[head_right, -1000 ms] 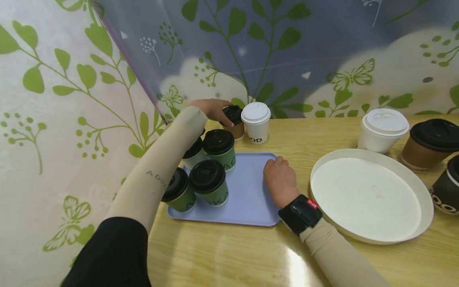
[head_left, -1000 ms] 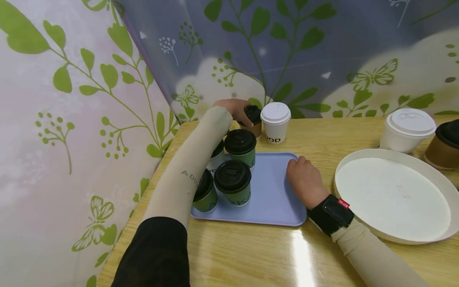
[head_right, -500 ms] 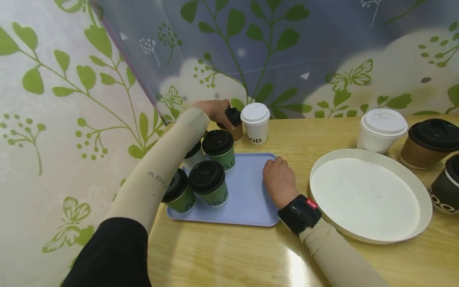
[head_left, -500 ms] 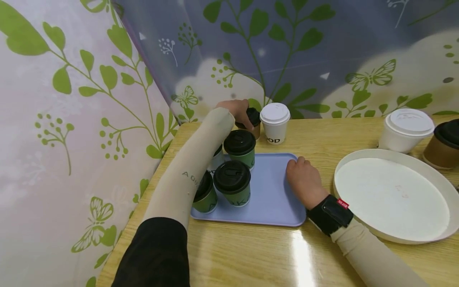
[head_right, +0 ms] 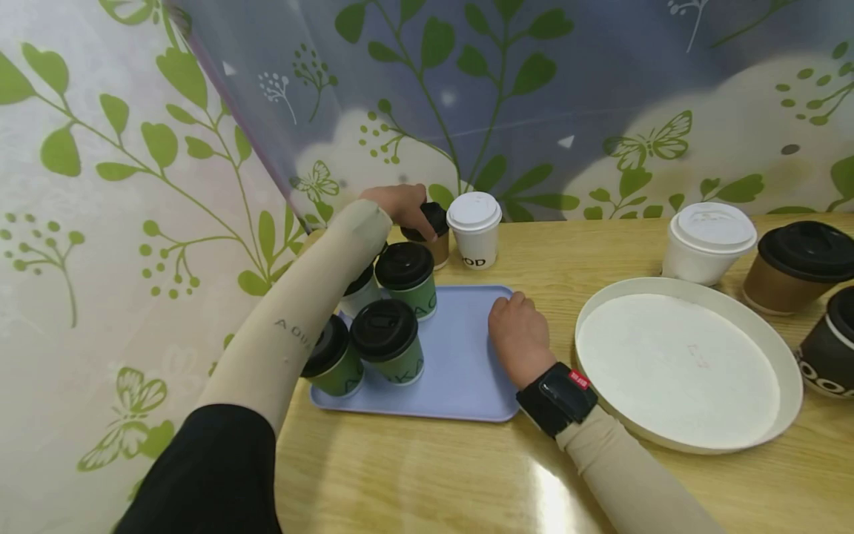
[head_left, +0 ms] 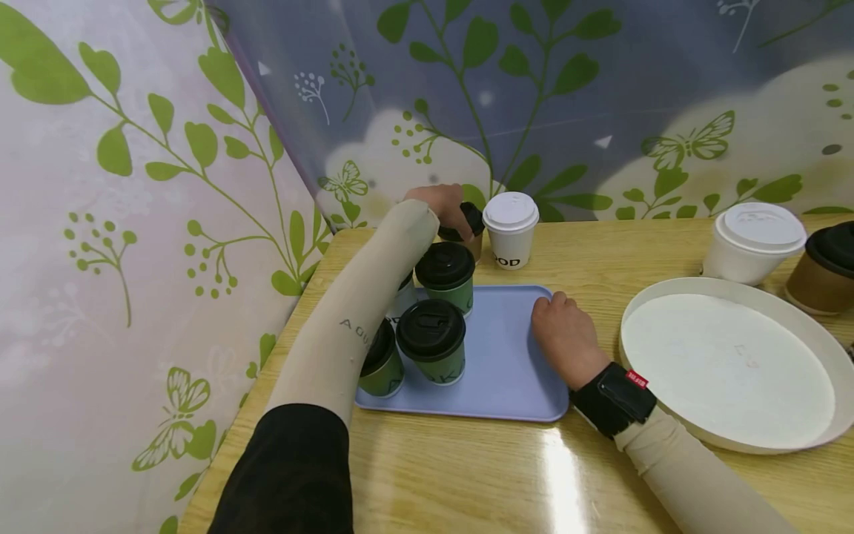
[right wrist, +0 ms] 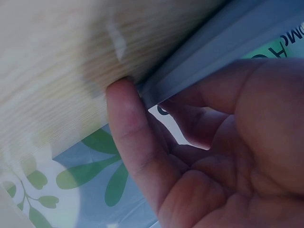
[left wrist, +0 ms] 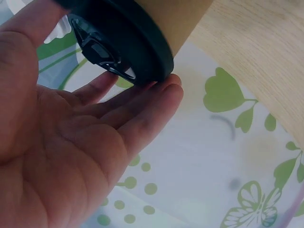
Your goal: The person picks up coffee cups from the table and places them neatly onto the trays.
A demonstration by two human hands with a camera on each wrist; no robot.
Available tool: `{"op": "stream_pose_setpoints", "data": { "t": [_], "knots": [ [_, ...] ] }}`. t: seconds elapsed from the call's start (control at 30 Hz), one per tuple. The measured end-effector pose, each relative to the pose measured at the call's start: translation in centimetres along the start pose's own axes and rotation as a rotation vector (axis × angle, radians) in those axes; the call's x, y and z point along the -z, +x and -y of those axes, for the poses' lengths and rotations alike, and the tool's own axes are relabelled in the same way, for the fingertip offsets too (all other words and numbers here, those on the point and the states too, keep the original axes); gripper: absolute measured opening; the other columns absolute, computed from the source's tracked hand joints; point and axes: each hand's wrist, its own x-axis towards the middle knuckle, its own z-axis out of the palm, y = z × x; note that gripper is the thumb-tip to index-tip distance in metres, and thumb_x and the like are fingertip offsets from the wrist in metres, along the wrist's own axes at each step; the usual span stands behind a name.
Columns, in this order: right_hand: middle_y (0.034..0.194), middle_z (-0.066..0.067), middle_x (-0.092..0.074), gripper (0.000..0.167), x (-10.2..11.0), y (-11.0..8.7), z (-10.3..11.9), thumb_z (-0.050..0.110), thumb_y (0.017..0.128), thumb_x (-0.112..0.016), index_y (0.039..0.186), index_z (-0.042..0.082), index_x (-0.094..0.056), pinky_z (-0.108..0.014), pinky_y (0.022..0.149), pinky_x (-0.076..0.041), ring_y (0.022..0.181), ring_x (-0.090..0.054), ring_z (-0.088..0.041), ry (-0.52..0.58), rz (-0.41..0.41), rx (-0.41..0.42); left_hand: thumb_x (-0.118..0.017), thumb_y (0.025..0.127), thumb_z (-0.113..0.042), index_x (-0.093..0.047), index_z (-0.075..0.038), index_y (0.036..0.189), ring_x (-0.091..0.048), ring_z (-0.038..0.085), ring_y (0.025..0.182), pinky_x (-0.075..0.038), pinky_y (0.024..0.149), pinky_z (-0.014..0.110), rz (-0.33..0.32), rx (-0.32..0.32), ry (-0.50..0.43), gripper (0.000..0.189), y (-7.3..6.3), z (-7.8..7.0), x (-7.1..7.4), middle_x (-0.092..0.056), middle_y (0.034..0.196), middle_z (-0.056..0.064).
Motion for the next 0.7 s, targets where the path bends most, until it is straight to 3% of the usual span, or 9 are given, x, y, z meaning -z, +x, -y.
{"op": "stream_pose_setpoints", "data": {
  "t": [0.23, 0.37, 0.53, 0.7],
  "knots": [
    [0.077, -0.028, -0.053, 0.015, 0.0, 0.0, 0.0, -0.012, 0.094, -0.049, 0.080, -0.012, -0.053, -0.053, 0.054, -0.055, 0.070, -0.062, -0.041, -0.009, 0.012, 0.004, -0.067, 0.092, -0.057, -0.013, -0.017, 0.167, -0.042, 0.023, 0.143, -0.042, 0.110, 0.045, -0.023, -0.012, -0.029, 0.101, 0.2, 0.5, 0.1, -0.028, 0.167, 0.005],
    [0.077, -0.028, -0.053, 0.015, 0.1, -0.1, 0.1, -0.013, 0.095, -0.049, 0.080, -0.013, -0.054, -0.053, 0.054, -0.055, 0.069, -0.062, -0.041, -0.006, 0.018, 0.005, -0.063, 0.094, -0.059, -0.010, -0.015, 0.167, -0.039, 0.026, 0.147, -0.040, 0.113, 0.048, -0.057, -0.031, -0.052, 0.101, 0.0, 1.2, 0.4, -0.027, 0.168, 0.008],
    [0.079, -0.028, -0.053, 0.014, 0.2, 0.0, 0.0, -0.012, 0.096, -0.049, 0.083, -0.013, -0.054, -0.052, 0.055, -0.056, 0.072, -0.062, -0.041, -0.013, 0.057, -0.001, -0.062, 0.094, -0.059, -0.014, -0.013, 0.166, -0.041, 0.027, 0.145, -0.041, 0.112, 0.048, -0.110, -0.066, -0.134, 0.098, -1.3, 2.6, 1.3, -0.035, 0.163, 0.009],
    [0.079, -0.028, -0.053, 0.013, 0.5, 0.1, -0.1, -0.012, 0.096, -0.050, 0.084, -0.014, -0.055, -0.052, 0.056, -0.056, 0.072, -0.063, -0.041, -0.024, 0.076, -0.001, -0.064, 0.096, -0.053, -0.025, -0.009, 0.161, -0.048, 0.028, 0.137, -0.043, 0.109, 0.046, -0.217, -0.108, -0.223, 0.088, -3.1, 3.8, 2.2, -0.044, 0.154, 0.013]
  ]
}}
